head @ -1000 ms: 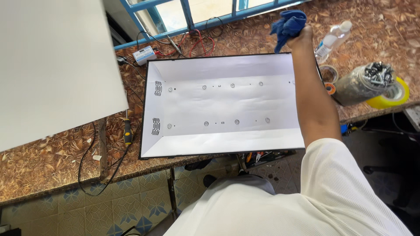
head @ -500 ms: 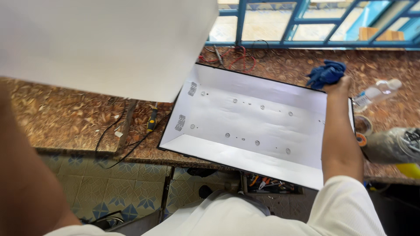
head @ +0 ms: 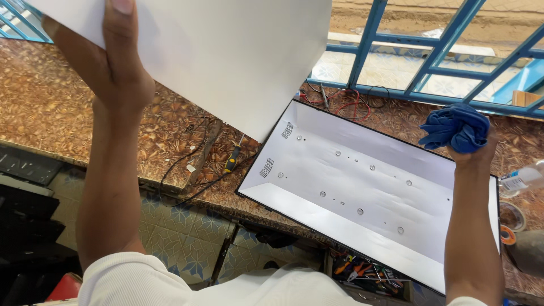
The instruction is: The person wipes a large white plastic sheet with a blue cloth, flips the sheet over, and places it into the back of a television chassis on a workbench.
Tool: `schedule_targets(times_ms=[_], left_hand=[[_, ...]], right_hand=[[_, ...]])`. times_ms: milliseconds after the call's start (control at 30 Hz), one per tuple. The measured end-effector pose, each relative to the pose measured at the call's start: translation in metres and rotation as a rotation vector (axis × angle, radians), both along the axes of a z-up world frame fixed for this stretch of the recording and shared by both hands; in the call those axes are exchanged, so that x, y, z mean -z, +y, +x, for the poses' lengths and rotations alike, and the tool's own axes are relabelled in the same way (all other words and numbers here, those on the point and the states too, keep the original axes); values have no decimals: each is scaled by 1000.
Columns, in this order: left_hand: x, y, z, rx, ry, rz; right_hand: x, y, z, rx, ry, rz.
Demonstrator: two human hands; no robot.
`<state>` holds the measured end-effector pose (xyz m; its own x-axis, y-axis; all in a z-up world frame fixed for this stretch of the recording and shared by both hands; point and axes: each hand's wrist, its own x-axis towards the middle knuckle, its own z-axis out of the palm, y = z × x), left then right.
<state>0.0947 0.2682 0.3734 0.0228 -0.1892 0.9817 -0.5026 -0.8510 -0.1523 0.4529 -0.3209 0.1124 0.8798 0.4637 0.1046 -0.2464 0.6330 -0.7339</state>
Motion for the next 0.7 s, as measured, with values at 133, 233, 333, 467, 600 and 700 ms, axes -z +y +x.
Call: schedule_targets(times_ms=[133, 233, 333, 467, 600, 700], left_hand=[[-25, -54, -29, 31, 61, -233], [-7, -51, -42, 184, -24, -427], [11, -46, -56, 370, -151, -468], [31, -55, -71, 358, -403, -487], [162, -5, -88, -377, -478, -326], [251, -21, -90, -771, -418, -538]], right_hand=[[-28, 24, -17, 187, 78, 16], [-43, 31, -30, 101, -56, 41], [-58, 31, -41, 4, -175, 43], [-108, 35, -77, -345, -52, 495], [-122, 9, -73, -161, -196, 183], [-89, -25, 12, -660, 147, 449]])
